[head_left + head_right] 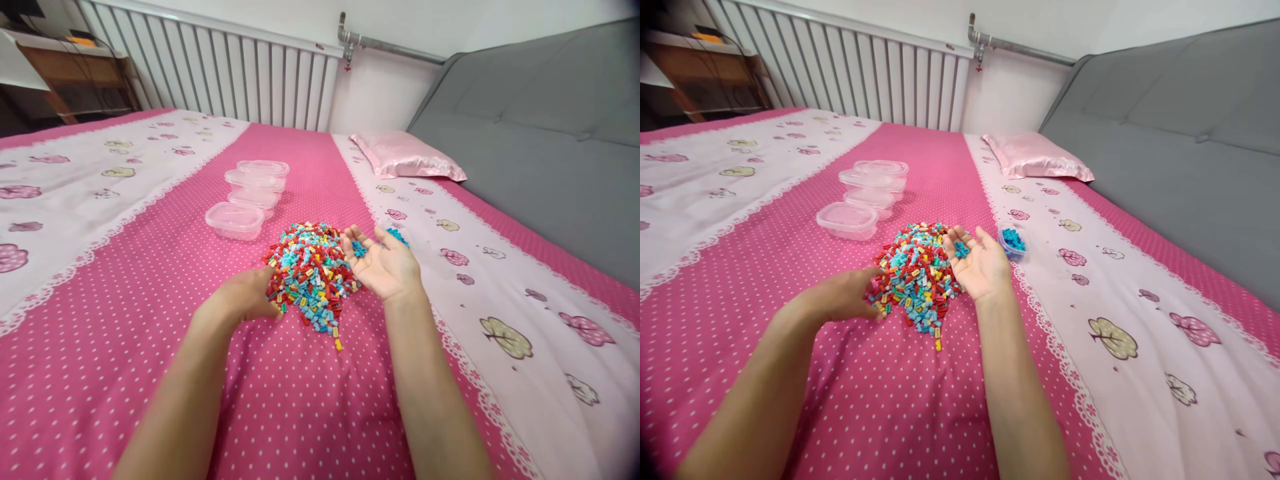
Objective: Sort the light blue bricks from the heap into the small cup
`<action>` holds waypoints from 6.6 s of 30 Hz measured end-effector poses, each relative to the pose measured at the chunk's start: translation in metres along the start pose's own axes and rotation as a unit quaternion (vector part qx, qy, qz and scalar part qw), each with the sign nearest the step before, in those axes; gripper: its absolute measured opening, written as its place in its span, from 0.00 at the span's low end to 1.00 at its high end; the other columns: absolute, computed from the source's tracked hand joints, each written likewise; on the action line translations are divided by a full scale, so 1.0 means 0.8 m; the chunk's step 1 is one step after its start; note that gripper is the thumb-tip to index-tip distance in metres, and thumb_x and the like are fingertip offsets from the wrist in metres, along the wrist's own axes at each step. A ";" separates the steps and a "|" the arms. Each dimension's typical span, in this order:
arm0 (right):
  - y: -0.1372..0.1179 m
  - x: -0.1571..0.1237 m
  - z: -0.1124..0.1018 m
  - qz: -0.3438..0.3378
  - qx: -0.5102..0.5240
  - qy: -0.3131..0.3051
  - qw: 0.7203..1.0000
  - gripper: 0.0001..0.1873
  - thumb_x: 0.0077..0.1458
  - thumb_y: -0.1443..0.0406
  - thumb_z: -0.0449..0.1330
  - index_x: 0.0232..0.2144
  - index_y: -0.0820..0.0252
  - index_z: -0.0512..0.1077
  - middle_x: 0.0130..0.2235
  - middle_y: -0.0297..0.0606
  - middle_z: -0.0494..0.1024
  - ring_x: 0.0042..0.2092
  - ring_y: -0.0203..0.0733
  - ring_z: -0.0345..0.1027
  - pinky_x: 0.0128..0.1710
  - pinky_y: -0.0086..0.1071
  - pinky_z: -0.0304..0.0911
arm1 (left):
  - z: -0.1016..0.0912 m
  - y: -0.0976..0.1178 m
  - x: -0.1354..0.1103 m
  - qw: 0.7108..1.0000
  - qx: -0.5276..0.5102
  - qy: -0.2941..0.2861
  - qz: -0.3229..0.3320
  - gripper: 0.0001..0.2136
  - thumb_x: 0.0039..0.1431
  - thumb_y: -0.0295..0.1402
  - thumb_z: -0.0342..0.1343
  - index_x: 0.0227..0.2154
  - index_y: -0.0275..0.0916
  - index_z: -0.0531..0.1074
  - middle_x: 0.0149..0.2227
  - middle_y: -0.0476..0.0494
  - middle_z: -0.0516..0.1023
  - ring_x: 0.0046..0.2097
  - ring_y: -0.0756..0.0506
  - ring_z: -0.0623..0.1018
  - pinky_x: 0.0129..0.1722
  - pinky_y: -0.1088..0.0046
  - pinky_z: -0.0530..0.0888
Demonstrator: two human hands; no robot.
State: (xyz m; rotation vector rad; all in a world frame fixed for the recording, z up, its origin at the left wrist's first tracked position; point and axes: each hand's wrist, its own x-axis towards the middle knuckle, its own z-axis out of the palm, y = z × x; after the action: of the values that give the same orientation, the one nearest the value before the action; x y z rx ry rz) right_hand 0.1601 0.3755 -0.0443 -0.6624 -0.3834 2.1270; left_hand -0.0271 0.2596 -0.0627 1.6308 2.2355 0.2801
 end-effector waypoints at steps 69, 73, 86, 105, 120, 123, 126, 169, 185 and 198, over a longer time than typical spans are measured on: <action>-0.022 0.000 -0.011 -0.029 -0.049 -0.020 0.998 0.11 0.57 0.66 0.47 0.25 0.60 0.65 0.20 0.28 0.62 0.18 0.27 0.53 0.15 0.19 0.54 | 0.014 -0.019 0.030 0.953 -0.123 0.253 -0.110 0.14 0.48 0.32 0.51 0.37 0.39 0.76 0.33 0.43 0.79 0.35 0.43 0.76 0.33 0.70 0.69; -0.021 -0.001 -0.010 -0.028 -0.048 -0.015 0.998 0.11 0.57 0.66 0.47 0.26 0.60 0.65 0.20 0.28 0.63 0.18 0.27 0.53 0.15 0.19 0.54 | 0.016 -0.021 0.027 0.960 -0.065 0.235 -0.136 0.13 0.49 0.31 0.50 0.35 0.39 0.77 0.32 0.41 0.79 0.35 0.42 0.76 0.32 0.69 0.69; -0.016 0.001 -0.010 -0.026 -0.051 -0.019 0.998 0.10 0.57 0.67 0.47 0.26 0.60 0.65 0.20 0.28 0.63 0.19 0.27 0.54 0.15 0.19 0.53 | 0.058 0.003 0.053 0.958 -0.040 0.219 0.183 0.23 0.58 0.27 0.40 0.57 0.32 0.61 0.60 0.38 0.63 0.61 0.45 0.62 0.61 0.65 0.58; 0.001 0.004 -0.003 0.000 -0.064 -0.019 0.998 0.10 0.55 0.67 0.49 0.25 0.61 0.65 0.20 0.28 0.62 0.19 0.26 0.51 0.15 0.19 0.48 | 0.053 0.011 0.045 0.973 0.029 0.228 0.034 0.12 0.55 0.33 0.54 0.42 0.45 0.76 0.38 0.45 0.80 0.39 0.40 0.78 0.39 0.67 0.72; 0.024 0.004 0.007 0.081 -0.036 -0.041 0.995 0.10 0.59 0.66 0.47 0.32 0.64 0.67 0.27 0.37 0.71 0.31 0.34 0.68 0.32 0.26 0.71 | 0.028 0.029 0.028 0.910 -0.201 0.347 0.106 0.07 0.52 0.32 0.57 0.34 0.38 0.76 0.32 0.47 0.80 0.32 0.48 0.78 0.35 0.72 0.73; 0.029 0.000 0.010 0.117 -0.029 -0.076 0.990 0.12 0.60 0.65 0.46 0.35 0.66 0.67 0.29 0.40 0.73 0.35 0.37 0.70 0.39 0.29 0.72 | 0.020 0.042 0.017 0.890 -0.223 0.370 0.142 0.07 0.52 0.31 0.57 0.34 0.38 0.76 0.30 0.48 0.80 0.30 0.50 0.77 0.33 0.74 0.73; 0.036 -0.003 0.012 0.150 -0.034 -0.116 0.981 0.15 0.62 0.63 0.44 0.36 0.67 0.67 0.29 0.41 0.73 0.33 0.36 0.71 0.39 0.30 0.71 | 0.016 0.053 0.009 0.882 -0.209 0.382 0.177 0.07 0.53 0.31 0.57 0.34 0.38 0.76 0.30 0.48 0.79 0.30 0.50 0.77 0.32 0.74 0.73; 0.002 0.003 0.000 -0.021 -0.008 -0.001 1.000 0.09 0.57 0.67 0.49 0.32 0.64 0.68 0.30 0.40 0.72 0.35 0.35 0.71 0.35 0.25 0.72 | 0.072 0.024 0.049 0.954 -0.045 0.246 0.164 0.11 0.57 0.30 0.52 0.40 0.42 0.76 0.39 0.43 0.75 0.43 0.43 0.74 0.44 0.67 0.71; 0.000 0.003 -0.001 -0.016 -0.008 -0.008 1.000 0.09 0.57 0.67 0.49 0.31 0.63 0.68 0.29 0.40 0.73 0.33 0.34 0.70 0.32 0.24 0.72 | 0.058 0.024 0.042 0.967 -0.029 0.218 0.131 0.08 0.52 0.29 0.55 0.35 0.40 0.77 0.38 0.43 0.77 0.42 0.43 0.74 0.43 0.67 0.71; 0.012 0.005 0.001 -0.005 -0.017 -0.010 1.000 0.07 0.57 0.67 0.50 0.31 0.62 0.68 0.29 0.39 0.73 0.34 0.35 0.71 0.34 0.25 0.72 | 0.037 0.026 0.034 0.939 -0.096 0.313 0.109 0.07 0.52 0.33 0.56 0.32 0.39 0.76 0.33 0.45 0.76 0.35 0.46 0.74 0.38 0.69 0.70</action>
State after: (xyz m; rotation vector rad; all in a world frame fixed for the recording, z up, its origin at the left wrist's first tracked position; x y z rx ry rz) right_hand 0.1515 0.3732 -0.0492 -0.6584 -0.4336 2.1230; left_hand -0.0043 0.2905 -0.0867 1.8616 2.3329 1.1854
